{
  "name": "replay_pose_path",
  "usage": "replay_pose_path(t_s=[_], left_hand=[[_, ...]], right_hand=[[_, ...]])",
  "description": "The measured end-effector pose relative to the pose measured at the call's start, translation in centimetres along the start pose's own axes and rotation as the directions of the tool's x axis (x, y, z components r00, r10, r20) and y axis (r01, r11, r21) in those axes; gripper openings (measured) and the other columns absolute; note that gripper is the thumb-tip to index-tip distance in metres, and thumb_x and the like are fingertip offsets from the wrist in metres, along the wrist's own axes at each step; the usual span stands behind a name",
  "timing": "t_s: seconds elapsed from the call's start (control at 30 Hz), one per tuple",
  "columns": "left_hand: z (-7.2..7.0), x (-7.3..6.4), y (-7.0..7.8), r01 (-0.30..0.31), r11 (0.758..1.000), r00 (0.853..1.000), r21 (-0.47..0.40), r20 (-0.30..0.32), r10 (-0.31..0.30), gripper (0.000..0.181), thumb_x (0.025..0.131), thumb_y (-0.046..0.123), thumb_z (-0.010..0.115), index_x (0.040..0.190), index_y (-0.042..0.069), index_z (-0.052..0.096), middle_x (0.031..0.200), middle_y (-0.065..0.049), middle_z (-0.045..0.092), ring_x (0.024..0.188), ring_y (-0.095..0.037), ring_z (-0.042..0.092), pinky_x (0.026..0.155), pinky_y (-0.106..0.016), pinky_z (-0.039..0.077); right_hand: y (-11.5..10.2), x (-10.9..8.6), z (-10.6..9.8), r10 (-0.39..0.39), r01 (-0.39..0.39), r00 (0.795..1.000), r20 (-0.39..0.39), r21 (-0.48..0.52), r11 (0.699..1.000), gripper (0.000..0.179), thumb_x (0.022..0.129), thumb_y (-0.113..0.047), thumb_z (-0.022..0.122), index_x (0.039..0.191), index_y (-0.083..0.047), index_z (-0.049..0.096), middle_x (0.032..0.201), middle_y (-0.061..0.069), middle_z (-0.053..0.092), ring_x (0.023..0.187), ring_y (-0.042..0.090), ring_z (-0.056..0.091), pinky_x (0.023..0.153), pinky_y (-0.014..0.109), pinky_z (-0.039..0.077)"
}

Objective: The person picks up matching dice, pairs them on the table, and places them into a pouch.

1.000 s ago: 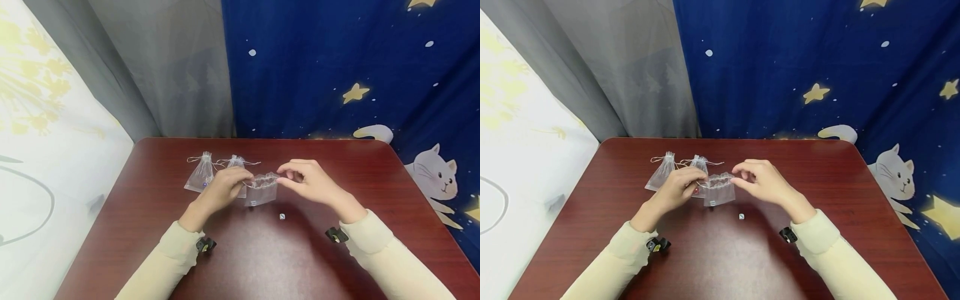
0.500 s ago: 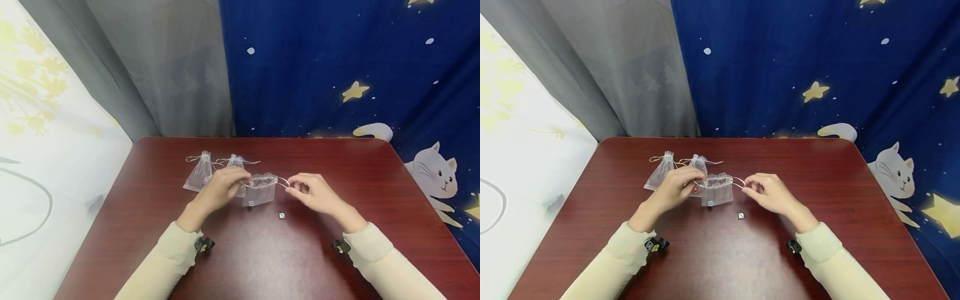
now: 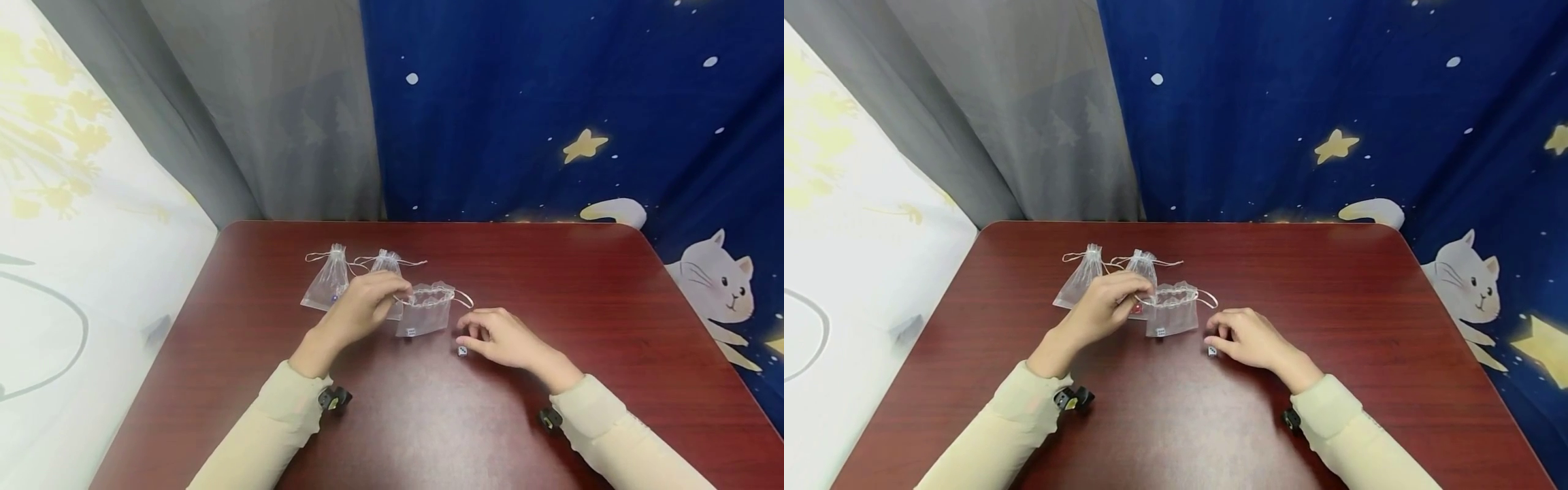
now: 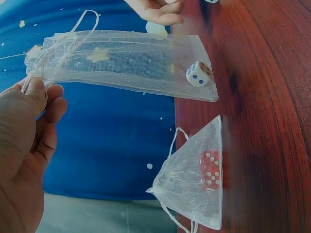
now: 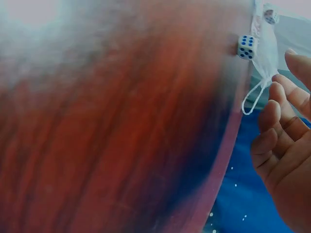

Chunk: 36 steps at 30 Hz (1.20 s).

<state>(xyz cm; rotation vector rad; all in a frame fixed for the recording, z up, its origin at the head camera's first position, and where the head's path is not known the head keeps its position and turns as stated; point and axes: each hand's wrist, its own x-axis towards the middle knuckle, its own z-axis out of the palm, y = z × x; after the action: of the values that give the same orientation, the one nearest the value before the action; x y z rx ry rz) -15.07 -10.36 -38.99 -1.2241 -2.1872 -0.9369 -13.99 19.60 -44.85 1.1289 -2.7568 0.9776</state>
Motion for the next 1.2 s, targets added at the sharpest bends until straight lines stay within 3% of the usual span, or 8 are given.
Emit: replay_pose_path(t_s=[0.3,0.47,0.93,1.2], left_hand=[[0.1,0.0,0.1,-0.009,1.000,1.000,-0.013,-0.004,0.009,0.025,0.083,-0.018,0.064,0.099,-0.001,0.073,0.093,-0.007,0.073,0.090,-0.020,0.070,0.088,-0.029,0.057],[0.2,0.0,0.0,-0.012,1.000,1.000,-0.015,-0.009,0.012,0.025,0.083,-0.018,0.064,0.099,-0.002,0.073,0.093,-0.008,0.074,0.090,-0.021,0.070,0.089,-0.029,0.057],[0.1,-0.1,0.0,-0.011,1.000,1.000,-0.002,-0.003,0.011,0.025,0.082,-0.018,0.064,0.099,-0.002,0.074,0.093,-0.009,0.074,0.091,-0.022,0.071,0.090,-0.029,0.056],[-0.3,0.0,0.1,-0.026,1.000,0.999,-0.004,-0.020,0.026,0.025,0.081,-0.020,0.066,0.099,-0.004,0.074,0.093,-0.010,0.074,0.090,-0.023,0.070,0.088,-0.030,0.057]], right_hand=[[0.3,-0.3,0.5,0.029,-0.031,0.988,0.149,0.006,1.000,0.026,0.085,-0.028,0.084,0.101,-0.011,0.073,0.075,-0.011,0.057,0.055,-0.001,0.047,0.052,0.020,0.043],[0.4,-0.4,0.6,0.049,-0.049,0.978,0.204,-0.002,0.999,0.019,0.083,-0.026,0.085,0.095,-0.017,0.073,0.076,-0.013,0.056,0.057,-0.003,0.044,0.054,0.021,0.041],[0.5,-0.5,0.4,0.009,-0.008,0.988,0.155,-0.006,1.000,0.011,0.086,-0.023,0.082,0.091,-0.020,0.072,0.075,-0.017,0.055,0.058,-0.004,0.046,0.054,0.020,0.042],[0.1,0.7,-3.4,-0.006,0.006,0.999,0.036,-0.009,1.000,0.011,0.086,-0.018,0.082,0.091,-0.020,0.072,0.075,-0.016,0.058,0.062,0.000,0.051,0.055,0.022,0.047]])
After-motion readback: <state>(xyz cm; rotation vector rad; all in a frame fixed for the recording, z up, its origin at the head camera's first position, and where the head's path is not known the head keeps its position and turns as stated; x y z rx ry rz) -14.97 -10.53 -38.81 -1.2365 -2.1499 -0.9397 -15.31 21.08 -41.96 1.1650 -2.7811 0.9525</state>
